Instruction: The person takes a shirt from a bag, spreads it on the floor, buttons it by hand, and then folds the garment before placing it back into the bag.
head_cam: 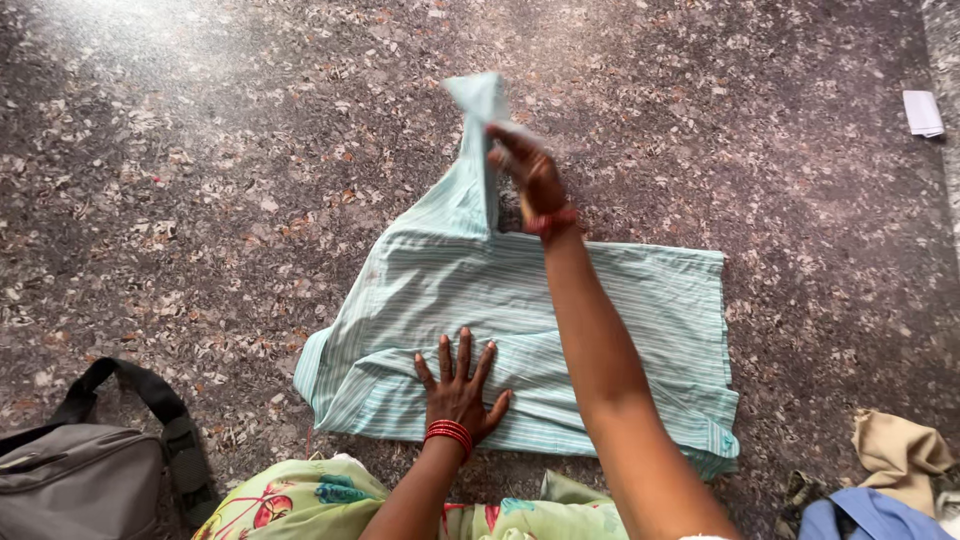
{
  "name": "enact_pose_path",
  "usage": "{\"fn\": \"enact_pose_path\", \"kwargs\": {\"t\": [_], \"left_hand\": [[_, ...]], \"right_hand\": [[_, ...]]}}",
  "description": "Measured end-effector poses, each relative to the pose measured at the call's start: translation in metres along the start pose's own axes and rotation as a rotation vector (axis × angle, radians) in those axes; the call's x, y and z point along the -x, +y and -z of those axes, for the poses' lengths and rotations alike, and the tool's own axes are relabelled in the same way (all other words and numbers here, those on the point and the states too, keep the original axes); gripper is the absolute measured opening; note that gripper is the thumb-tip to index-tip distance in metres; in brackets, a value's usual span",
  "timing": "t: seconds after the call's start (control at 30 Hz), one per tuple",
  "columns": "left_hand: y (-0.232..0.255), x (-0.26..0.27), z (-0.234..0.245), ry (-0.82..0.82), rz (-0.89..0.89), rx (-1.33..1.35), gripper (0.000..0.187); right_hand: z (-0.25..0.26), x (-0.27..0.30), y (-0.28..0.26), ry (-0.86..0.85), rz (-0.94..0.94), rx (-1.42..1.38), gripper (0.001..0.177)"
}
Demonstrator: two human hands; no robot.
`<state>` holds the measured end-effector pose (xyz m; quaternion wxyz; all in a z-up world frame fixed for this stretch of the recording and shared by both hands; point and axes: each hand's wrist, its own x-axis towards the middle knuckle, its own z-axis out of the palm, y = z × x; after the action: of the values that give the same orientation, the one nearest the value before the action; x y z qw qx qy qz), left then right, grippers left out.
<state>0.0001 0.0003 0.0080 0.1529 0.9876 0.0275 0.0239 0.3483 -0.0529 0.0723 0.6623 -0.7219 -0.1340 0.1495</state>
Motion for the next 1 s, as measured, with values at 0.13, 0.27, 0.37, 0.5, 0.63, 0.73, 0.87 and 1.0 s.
{"fn": "enact_pose_path", "kwargs": {"t": [0.13,0.27,0.37,0.5,0.63,0.73,0.87,1.0], "left_hand": [[0.002,-0.01,0.021,-0.02,0.009,0.023,0.083],[-0.006,0.003,0.013,-0.054,0.179,0.314,0.082],[-0.007,0.018,-0.018,0.003,0.406,0.585,0.081],[0.011,0.015,-0.07,0.073,0.6,0.838,0.08],[0.017,0.017,-0.096,0.134,0.702,0.93,0.079],[0.015,0.015,-0.107,0.177,0.743,0.971,0.078],[0.0,-0.003,-0.122,0.251,0.773,1.016,0.077],[-0.031,-0.039,-0.138,0.338,0.757,1.014,0.076]], "right_hand": [[-0.039,0.156,-0.054,-0.496,0.158,0.05,0.044],[-0.049,0.3,-0.093,-0.936,0.39,0.37,0.043],[-0.001,0.319,-0.064,-0.788,0.276,0.472,0.042],[0.119,0.259,-0.004,0.235,-0.121,0.95,0.021],[0.19,0.192,0.035,0.637,-0.461,0.994,0.036],[0.205,0.16,0.075,0.498,-0.865,0.979,0.068],[0.222,0.143,0.104,0.67,-0.8,0.835,0.042],[0.26,0.167,0.077,0.879,-0.39,0.397,0.038]]}}
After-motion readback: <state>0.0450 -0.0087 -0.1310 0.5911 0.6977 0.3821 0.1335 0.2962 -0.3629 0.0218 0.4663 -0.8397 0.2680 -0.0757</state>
